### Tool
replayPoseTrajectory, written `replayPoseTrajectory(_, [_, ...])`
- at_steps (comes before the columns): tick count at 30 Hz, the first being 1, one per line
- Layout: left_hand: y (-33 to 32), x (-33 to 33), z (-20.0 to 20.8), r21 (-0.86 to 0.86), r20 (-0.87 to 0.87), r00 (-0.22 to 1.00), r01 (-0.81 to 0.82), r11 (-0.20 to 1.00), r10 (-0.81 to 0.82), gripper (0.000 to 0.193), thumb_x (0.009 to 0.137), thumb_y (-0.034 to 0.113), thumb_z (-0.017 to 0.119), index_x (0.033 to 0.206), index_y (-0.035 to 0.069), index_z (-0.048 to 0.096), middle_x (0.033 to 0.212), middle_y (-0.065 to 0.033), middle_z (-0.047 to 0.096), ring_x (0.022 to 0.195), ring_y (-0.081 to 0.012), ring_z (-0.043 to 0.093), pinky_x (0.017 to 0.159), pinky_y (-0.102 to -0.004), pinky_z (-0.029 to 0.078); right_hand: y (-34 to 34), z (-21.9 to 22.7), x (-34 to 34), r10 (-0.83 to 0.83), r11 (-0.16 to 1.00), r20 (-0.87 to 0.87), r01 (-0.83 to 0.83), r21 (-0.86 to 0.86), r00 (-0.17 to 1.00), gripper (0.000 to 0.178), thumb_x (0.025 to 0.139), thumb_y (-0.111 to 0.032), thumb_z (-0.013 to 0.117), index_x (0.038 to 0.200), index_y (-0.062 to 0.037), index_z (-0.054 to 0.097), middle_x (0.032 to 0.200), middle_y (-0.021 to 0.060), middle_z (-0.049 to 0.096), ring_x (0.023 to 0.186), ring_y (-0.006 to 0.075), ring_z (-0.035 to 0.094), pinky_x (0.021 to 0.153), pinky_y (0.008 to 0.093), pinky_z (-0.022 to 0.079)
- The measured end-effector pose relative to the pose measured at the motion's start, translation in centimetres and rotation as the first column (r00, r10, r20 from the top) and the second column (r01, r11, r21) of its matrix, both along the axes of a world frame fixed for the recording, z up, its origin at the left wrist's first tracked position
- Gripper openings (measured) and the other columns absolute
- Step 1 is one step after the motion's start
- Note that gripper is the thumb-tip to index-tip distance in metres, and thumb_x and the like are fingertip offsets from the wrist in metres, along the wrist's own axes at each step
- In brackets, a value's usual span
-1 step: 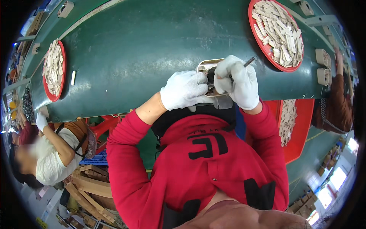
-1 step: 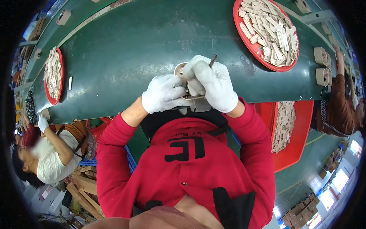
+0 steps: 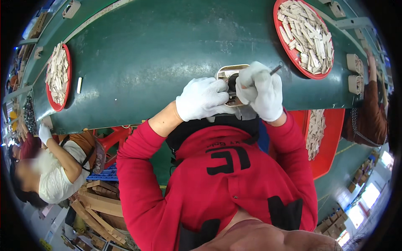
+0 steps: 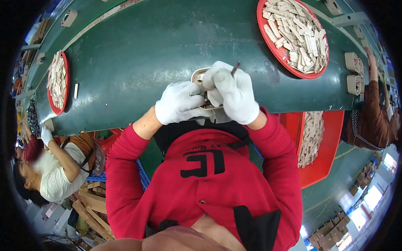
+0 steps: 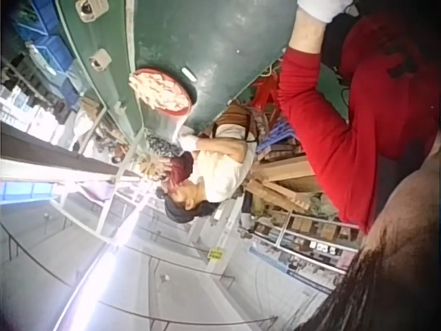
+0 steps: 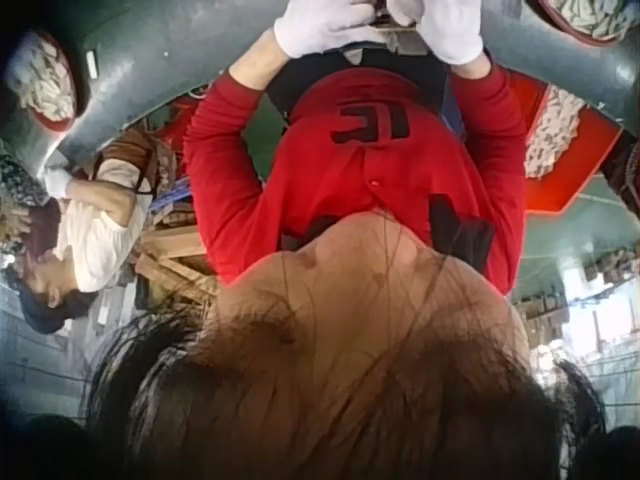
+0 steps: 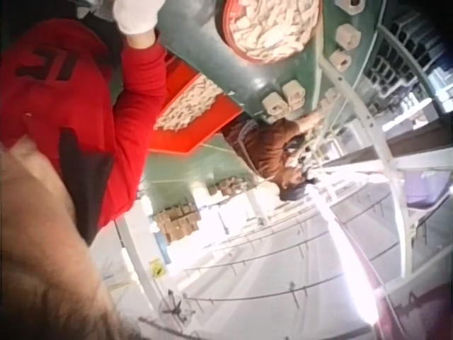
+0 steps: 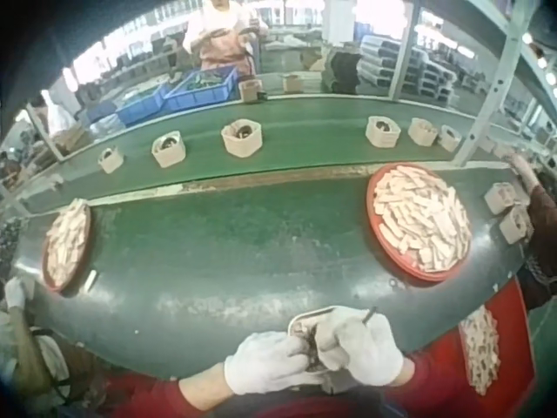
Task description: Assembling small electronic speakers on a factory production line.
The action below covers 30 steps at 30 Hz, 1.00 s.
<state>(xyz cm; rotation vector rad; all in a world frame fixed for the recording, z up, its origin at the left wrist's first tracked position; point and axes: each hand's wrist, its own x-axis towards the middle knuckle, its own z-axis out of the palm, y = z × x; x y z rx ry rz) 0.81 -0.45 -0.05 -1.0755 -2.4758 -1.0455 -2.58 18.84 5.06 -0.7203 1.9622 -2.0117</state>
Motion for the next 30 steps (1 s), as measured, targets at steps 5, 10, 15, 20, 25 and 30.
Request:
replayPoseTrajectory(5, [-0.1,-0.7,0.2,-0.054,-0.033,0.999,0.009,0.999,-0.011,0.037,0.073,0.040,0.079,0.066,0.011,0.057,0.076,-0.0058,0.057,0.062,-0.0260,0.058,0.053,-0.0375,0.046,-1.6,-0.5,-0.2,-0.002,0.963,0.206,0.058,-0.265,0.979,0.046,0.102,-0.044,0.052,0.080,-0.0031,0.046,0.062,0.0011,0.041,0.047,0.0079,0.034,0.043,0.0245,0.025])
replayPoseTrajectory(10, [0.2,0.2,0.4,0.000,-0.026,0.999,-0.037,0.999,0.037,0.038,0.075,0.037,0.079,0.067,0.011,0.053,0.075,-0.0064,0.055,0.062,-0.0270,0.058,0.054,-0.0375,0.047,-1.5,-0.7,-0.7,0.070,0.948,0.442,0.078,-0.308,0.894,0.043,0.104,-0.042,0.048,0.083,-0.0035,0.049,0.056,-0.0027,0.035,0.043,0.0063,0.029,0.041,0.0248,0.024])
replayPoseTrajectory(15, [0.7,1.2,0.5,-0.077,-0.031,1.000,-0.003,0.997,0.001,0.037,0.077,0.042,0.075,0.073,0.011,0.056,0.078,-0.0064,0.057,0.065,-0.0256,0.059,0.056,-0.0374,0.048,-0.9,-0.1,0.6,0.108,0.934,0.436,0.059,-0.353,0.893,0.043,0.104,-0.043,0.047,0.083,-0.0048,0.050,0.055,-0.0063,0.029,0.042,0.0049,0.025,0.041,0.0248,0.024])
replayPoseTrajectory(20, [0.8,1.1,-0.3,0.086,0.056,0.998,-0.043,0.995,0.038,0.035,0.073,0.035,0.082,0.072,0.011,0.056,0.073,-0.0056,0.058,0.064,-0.0260,0.060,0.056,-0.0373,0.049,-1.3,-0.6,0.4,0.089,0.924,0.426,0.085,-0.372,0.900,0.040,0.104,-0.041,0.048,0.085,-0.0060,0.051,0.056,-0.0074,0.032,0.044,0.0040,0.027,0.042,0.0243,0.024])
replayPoseTrajectory(25, [0.8,0.4,-0.6,0.057,-0.011,0.999,-0.047,0.997,0.048,0.036,0.072,0.034,0.081,0.071,0.011,0.054,0.078,-0.0049,0.060,0.065,-0.0252,0.061,0.056,-0.0349,0.049,1.1,1.2,-0.5,0.095,0.918,0.442,0.093,-0.385,0.892,0.030,0.102,-0.032,0.053,0.089,-0.0053,0.057,0.058,-0.0078,0.036,0.045,0.0037,0.033,0.044,0.0220,0.029])
replayPoseTrajectory(30, [0.3,0.5,0.0,0.041,0.035,0.999,-0.036,0.999,0.035,0.031,0.071,0.026,0.083,0.073,0.011,0.057,0.084,-0.0059,0.063,0.068,-0.0251,0.063,0.059,-0.0334,0.051,5.6,1.4,-8.8,-0.372,0.745,-0.450,0.550,0.377,0.812,0.024,0.091,-0.024,0.061,0.088,0.0000,0.064,0.071,0.0132,0.065,0.067,0.0277,0.064,0.065,0.0383,0.049])
